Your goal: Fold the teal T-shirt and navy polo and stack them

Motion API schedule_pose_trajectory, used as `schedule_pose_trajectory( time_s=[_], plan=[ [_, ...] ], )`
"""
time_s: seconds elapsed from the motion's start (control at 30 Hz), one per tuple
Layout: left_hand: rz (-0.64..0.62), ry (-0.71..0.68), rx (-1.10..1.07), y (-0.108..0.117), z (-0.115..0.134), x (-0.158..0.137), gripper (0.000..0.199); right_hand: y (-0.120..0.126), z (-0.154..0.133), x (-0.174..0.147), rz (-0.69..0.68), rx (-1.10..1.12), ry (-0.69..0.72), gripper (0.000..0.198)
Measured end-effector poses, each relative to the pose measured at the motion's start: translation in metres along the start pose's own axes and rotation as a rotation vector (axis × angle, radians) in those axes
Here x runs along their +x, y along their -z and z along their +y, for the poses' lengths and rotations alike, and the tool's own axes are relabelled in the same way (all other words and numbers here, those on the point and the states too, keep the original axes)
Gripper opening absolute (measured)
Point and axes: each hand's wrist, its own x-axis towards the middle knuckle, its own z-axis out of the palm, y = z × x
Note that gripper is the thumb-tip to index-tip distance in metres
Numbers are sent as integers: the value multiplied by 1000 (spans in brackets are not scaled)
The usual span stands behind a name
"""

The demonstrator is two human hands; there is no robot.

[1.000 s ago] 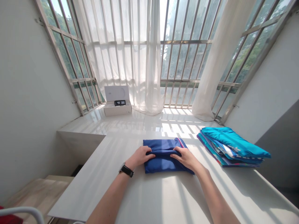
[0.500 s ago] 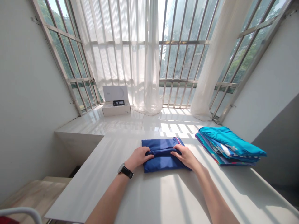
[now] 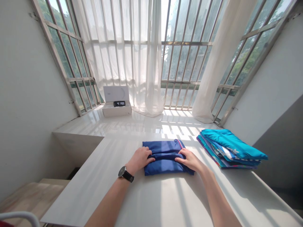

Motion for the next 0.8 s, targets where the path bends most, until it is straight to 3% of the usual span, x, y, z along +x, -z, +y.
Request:
schedule_pose_trajectory(
  time_s=[0.37, 0.8],
  plan=[
    [1, 69, -55, -2, -5, 0, 33, 0, -2, 1, 18, 124, -67, 32],
    [52, 138, -224, -6, -10, 0, 20, -5, -1, 3, 84, 60, -65, 37]
  ],
)
